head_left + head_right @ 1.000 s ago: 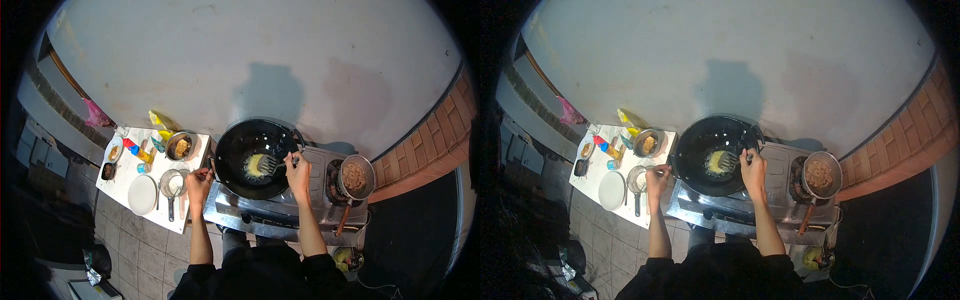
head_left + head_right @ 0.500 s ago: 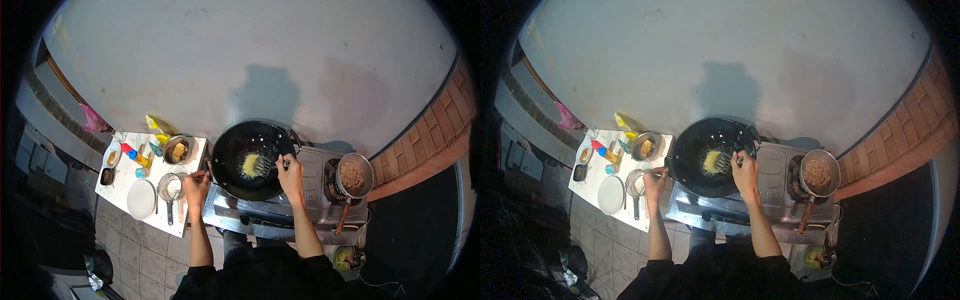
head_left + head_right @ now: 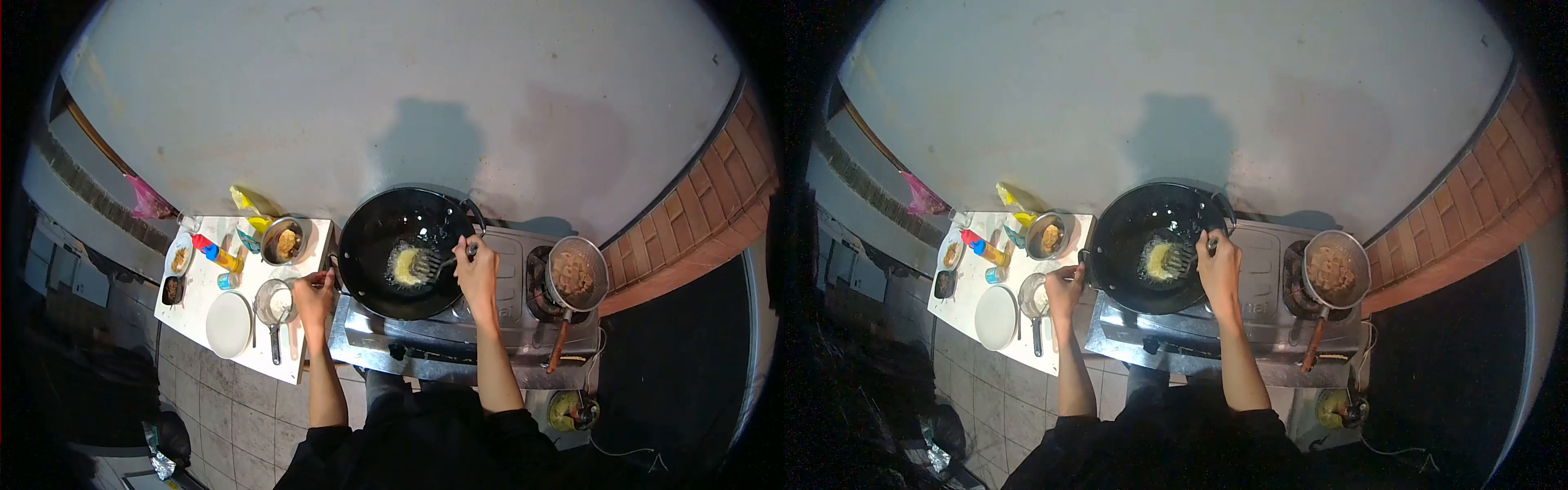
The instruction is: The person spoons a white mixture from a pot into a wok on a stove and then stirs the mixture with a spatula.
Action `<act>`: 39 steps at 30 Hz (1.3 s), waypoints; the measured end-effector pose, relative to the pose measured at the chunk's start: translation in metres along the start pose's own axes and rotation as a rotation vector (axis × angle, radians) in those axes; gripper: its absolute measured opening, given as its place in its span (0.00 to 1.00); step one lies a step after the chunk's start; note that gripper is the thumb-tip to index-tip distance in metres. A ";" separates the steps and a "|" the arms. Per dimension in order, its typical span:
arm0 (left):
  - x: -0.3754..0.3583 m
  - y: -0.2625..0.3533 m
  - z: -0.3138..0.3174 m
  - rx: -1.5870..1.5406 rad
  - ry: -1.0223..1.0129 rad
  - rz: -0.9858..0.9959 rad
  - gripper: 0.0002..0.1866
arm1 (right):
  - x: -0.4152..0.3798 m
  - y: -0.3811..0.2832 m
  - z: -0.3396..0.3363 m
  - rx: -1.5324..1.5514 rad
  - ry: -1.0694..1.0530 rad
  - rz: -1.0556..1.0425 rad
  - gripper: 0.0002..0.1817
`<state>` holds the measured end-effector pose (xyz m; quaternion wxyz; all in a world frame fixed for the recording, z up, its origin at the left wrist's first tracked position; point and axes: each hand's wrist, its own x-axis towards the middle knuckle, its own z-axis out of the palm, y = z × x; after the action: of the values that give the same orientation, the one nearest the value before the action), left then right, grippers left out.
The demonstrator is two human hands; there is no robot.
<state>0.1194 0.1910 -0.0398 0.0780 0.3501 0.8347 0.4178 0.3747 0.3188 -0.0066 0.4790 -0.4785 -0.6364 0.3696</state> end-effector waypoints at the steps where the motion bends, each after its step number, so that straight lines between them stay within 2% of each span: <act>1: 0.001 -0.001 0.001 -0.010 -0.014 -0.028 0.14 | 0.001 0.001 0.000 0.005 0.023 0.003 0.15; 3: 0.001 -0.001 0.002 0.008 0.002 0.012 0.14 | 0.001 0.005 0.003 0.011 0.024 0.019 0.14; 5: 0.000 0.002 0.001 0.027 0.021 0.050 0.13 | 0.002 0.017 0.008 -0.077 -0.015 -0.128 0.13; 7: -0.001 0.008 -0.001 0.049 0.015 0.021 0.14 | -0.003 0.008 0.003 -0.067 -0.033 -0.110 0.12; 9: -0.001 0.006 0.000 0.046 0.017 0.031 0.14 | -0.006 -0.004 -0.005 0.008 -0.032 0.030 0.13; 15: -0.002 0.011 -0.001 0.043 0.026 0.054 0.14 | -0.006 0.001 -0.001 0.014 -0.023 -0.003 0.14; 17: -0.001 0.011 -0.001 0.030 0.034 0.056 0.14 | -0.007 0.009 0.004 0.049 -0.057 -0.073 0.14; 21: 0.000 0.006 0.000 0.024 0.025 0.048 0.15 | -0.009 -0.006 -0.009 0.093 -0.081 0.081 0.15; 32: 0.000 0.004 -0.001 0.051 0.022 0.052 0.15 | -0.004 0.001 -0.011 0.064 -0.177 -0.059 0.12; 34: 0.001 0.005 -0.003 0.046 0.005 0.048 0.16 | 0.002 0.006 -0.008 0.015 -0.125 -0.304 0.10; 35: 0.001 0.007 -0.003 0.044 0.007 0.046 0.16 | 0.003 0.008 -0.009 0.015 -0.128 -0.306 0.10; 37: -0.001 0.009 -0.006 0.052 -0.009 0.057 0.16 | 0.003 -0.003 -0.014 -0.019 -0.193 -0.167 0.09; 39: -0.003 0.016 -0.008 0.052 -0.014 0.036 0.16 | 0.005 -0.012 -0.018 -0.020 -0.223 -0.219 0.09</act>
<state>0.1265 0.1896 -0.0233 0.0675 0.3698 0.8383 0.3950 0.3888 0.3205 0.0104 0.4381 -0.3671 -0.7376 0.3596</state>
